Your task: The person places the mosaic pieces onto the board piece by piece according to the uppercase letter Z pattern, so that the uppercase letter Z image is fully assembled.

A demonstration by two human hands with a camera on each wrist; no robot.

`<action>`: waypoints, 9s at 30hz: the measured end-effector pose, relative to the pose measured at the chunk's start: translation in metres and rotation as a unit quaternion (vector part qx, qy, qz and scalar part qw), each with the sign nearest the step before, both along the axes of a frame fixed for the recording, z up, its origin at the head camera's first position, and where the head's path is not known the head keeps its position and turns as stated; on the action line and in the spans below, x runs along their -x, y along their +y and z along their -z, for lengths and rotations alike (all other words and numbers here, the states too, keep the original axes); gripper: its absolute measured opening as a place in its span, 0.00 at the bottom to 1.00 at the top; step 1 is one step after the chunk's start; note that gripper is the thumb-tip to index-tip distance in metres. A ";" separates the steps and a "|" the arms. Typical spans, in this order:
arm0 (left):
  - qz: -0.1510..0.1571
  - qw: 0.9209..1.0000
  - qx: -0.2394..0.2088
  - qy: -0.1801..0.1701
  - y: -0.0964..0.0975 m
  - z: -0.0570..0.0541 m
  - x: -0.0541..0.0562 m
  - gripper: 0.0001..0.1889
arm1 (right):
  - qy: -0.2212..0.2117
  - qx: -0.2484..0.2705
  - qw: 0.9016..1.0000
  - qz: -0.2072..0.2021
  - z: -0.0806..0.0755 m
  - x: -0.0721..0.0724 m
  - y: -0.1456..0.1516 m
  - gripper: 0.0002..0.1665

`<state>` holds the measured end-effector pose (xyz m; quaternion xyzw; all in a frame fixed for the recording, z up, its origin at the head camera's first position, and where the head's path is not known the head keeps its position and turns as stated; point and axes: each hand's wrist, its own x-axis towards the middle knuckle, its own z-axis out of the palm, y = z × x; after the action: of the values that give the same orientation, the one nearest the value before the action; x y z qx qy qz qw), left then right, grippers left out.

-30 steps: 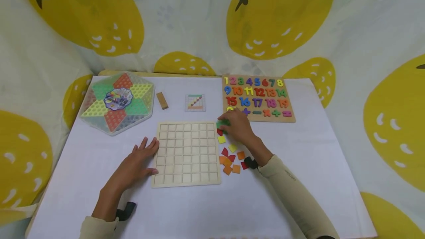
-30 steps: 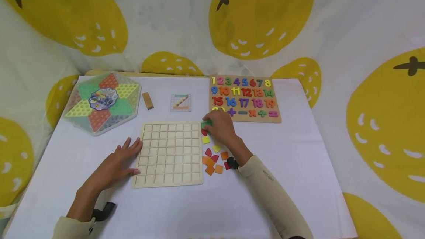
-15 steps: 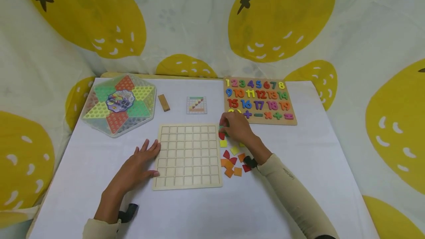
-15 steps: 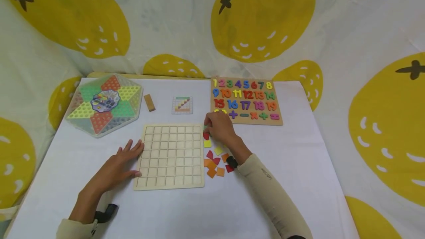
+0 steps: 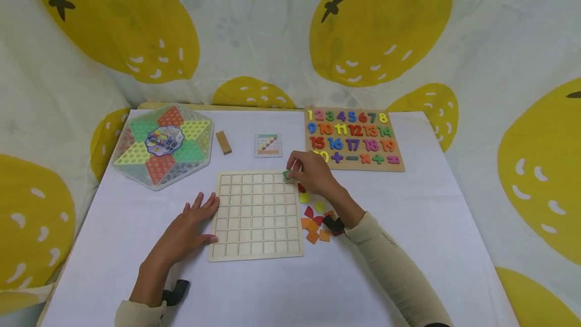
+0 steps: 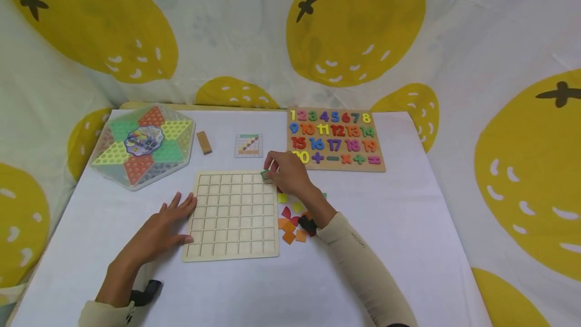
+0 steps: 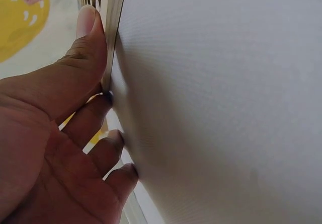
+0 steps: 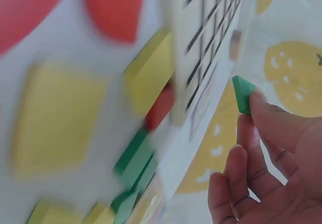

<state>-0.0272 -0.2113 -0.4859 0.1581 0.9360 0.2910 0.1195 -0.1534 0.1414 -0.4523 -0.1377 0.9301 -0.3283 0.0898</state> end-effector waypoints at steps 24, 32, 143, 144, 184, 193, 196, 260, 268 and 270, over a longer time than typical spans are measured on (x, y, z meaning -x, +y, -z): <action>-0.008 1.000 0.012 -0.012 0.004 -0.003 0.002 0.55 | -0.002 -0.028 0.999 -0.034 0.018 0.015 -0.126 0.11; -0.010 1.000 0.012 -0.013 0.004 -0.003 0.001 0.55 | -0.009 -0.080 0.996 -0.030 0.021 0.017 -0.138 0.11; -0.023 0.999 0.012 -0.032 0.005 -0.001 0.003 0.56 | -0.022 -0.011 0.999 -0.043 0.022 0.017 -0.094 0.05; -0.023 0.999 0.012 -0.032 0.006 -0.002 0.003 0.56 | -0.020 -0.003 0.999 -0.038 0.021 0.016 -0.090 0.05; -0.019 0.999 0.000 -0.026 0.003 -0.002 0.002 0.55 | -0.042 -0.067 0.996 0.036 0.015 -0.015 0.049 0.11; -0.023 0.999 0.004 -0.025 0.003 -0.003 0.001 0.56 | -0.021 -0.007 0.999 0.029 0.006 -0.011 0.029 0.08; -0.024 0.999 0.004 -0.026 0.004 -0.004 0.001 0.55 | -0.024 0.011 0.999 0.027 0.005 -0.009 0.014 0.08; -0.025 0.999 0.006 -0.030 0.005 -0.005 0.001 0.56 | -0.042 -0.111 0.982 0.145 0.019 -0.001 0.048 0.15; -0.027 0.999 0.009 -0.027 0.005 -0.005 0.000 0.56 | -0.015 -0.071 0.987 0.142 0.012 -0.005 0.033 0.12; -0.027 0.999 0.008 -0.026 0.004 -0.005 0.000 0.56 | -0.018 -0.050 0.990 0.133 0.009 -0.006 0.027 0.11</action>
<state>-0.0272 -0.2069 -0.4810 0.1241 0.9388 0.2905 0.1371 -0.1474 0.1684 -0.4617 -0.0025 0.9536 -0.2931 0.0692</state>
